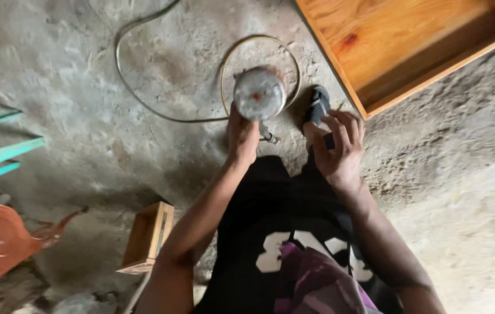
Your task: The person uses a spray gun to apply finish to several wooden furniture components, including a drawer front and a carved panel. They move around the items to cover different sides and edges, then flip the drawer to spray the opposite face.
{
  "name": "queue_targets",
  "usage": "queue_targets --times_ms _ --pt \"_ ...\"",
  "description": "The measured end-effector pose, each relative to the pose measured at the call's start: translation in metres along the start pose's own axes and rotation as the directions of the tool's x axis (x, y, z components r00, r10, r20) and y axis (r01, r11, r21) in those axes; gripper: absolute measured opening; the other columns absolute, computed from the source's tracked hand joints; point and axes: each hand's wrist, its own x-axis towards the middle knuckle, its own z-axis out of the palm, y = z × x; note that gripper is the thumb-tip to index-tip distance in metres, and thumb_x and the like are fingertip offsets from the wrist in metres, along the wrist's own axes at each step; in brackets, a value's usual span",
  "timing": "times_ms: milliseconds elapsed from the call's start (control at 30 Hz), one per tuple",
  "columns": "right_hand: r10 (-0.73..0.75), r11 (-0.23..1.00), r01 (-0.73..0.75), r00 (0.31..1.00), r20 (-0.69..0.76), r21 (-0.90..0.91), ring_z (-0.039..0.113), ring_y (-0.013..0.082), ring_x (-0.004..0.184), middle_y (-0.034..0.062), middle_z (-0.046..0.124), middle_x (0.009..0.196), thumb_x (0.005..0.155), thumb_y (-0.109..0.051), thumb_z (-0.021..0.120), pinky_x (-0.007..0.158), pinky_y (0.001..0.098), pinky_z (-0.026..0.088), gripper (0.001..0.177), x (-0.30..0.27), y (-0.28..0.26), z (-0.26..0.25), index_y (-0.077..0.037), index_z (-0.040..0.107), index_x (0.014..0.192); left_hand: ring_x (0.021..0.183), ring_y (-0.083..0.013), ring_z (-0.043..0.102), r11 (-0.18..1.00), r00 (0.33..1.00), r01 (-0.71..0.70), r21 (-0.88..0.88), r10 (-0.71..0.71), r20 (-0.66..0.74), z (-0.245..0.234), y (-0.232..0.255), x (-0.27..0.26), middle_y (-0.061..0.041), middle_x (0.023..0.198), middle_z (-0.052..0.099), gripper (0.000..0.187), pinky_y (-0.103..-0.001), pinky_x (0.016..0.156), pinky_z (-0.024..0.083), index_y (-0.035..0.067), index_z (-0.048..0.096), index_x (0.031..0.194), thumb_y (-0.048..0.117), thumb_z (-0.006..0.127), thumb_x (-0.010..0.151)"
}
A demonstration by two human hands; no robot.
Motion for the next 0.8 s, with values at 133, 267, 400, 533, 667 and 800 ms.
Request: queue_targets --times_ms 133,267,400,533,667,800 --pt "-0.283 0.953 0.279 0.959 -0.023 -0.115 0.05 0.0428 0.134 0.0255 0.053 0.143 0.1 -0.025 0.077 0.115 0.0562 0.043 0.049 0.007 -0.109 -0.03 0.0 0.059 0.139 0.071 -0.0125 0.045 0.978 0.978 0.207 -0.028 -0.207 0.005 -0.047 0.048 -0.037 -0.004 0.087 0.051 0.023 -0.033 0.056 0.04 0.003 0.052 0.114 0.02 0.058 0.099" --pt "-0.475 0.844 0.461 0.88 0.018 -0.275 0.047 0.045 0.137 0.0284 0.048 0.149 0.104 -0.047 0.069 0.117 0.0616 0.04 0.064 0.002 -0.193 -0.028 -0.001 0.055 0.147 0.065 -0.0104 0.044 0.988 0.989 0.149 -0.029 -0.149 -0.015 -0.096 0.095 -0.067 -0.002 0.076 0.047 0.023 -0.032 0.054 0.039 0.006 0.051 0.107 0.024 0.062 0.1" --pt "-0.588 0.725 0.548 0.808 0.039 -0.418 0.04 0.0448 0.143 0.0298 0.043 0.154 0.107 -0.061 0.056 0.122 0.0635 0.033 0.068 0.004 -0.243 -0.002 -0.011 0.056 0.154 0.062 -0.0093 0.04 0.995 1.0 -0.012 -0.1 0.011 -0.008 -0.138 0.123 -0.094 -0.001 0.072 0.044 0.023 -0.033 0.052 0.034 0.005 0.05 0.105 0.022 0.063 0.1" --pt "-0.658 0.597 0.541 0.752 0.023 -0.592 0.034 0.0428 0.148 0.0225 0.046 0.155 0.106 -0.056 0.061 0.124 0.0609 0.022 0.053 -0.019 -0.27 0.015 -0.025 0.064 0.15 0.06 -0.0085 0.042 0.994 0.999 0.035 -0.099 -0.036 -0.001 -0.167 0.132 -0.102 0.001 0.069 0.045 0.022 -0.032 0.05 0.036 0.006 0.049 0.104 0.022 0.063 0.099" --pt "-0.668 0.641 0.539 0.743 -0.05 -0.546 0.036 0.0368 0.147 0.0178 0.048 0.154 0.105 -0.046 0.072 0.124 0.0579 0.021 0.037 -0.046 -0.286 0.012 -0.028 0.067 0.137 0.06 -0.0088 0.039 0.987 1.0 0.005 -0.16 -0.007 -0.014 -0.19 0.134 -0.105 0.001 0.07 0.043 0.021 -0.032 0.05 0.034 0.006 0.048 0.102 0.02 0.063 0.099" --pt "-0.555 0.781 0.473 0.825 -0.106 -0.409 0.046 0.0366 0.144 0.0177 0.052 0.152 0.103 -0.044 0.078 0.124 0.0594 0.031 0.048 -0.045 -0.293 0.003 -0.009 0.062 0.132 0.063 -0.0077 0.041 0.976 0.998 -0.063 -0.208 0.055 -0.041 -0.2 0.131 -0.106 0.002 0.073 0.048 0.019 -0.031 0.052 0.036 0.006 0.049 0.102 0.018 0.063 0.099"
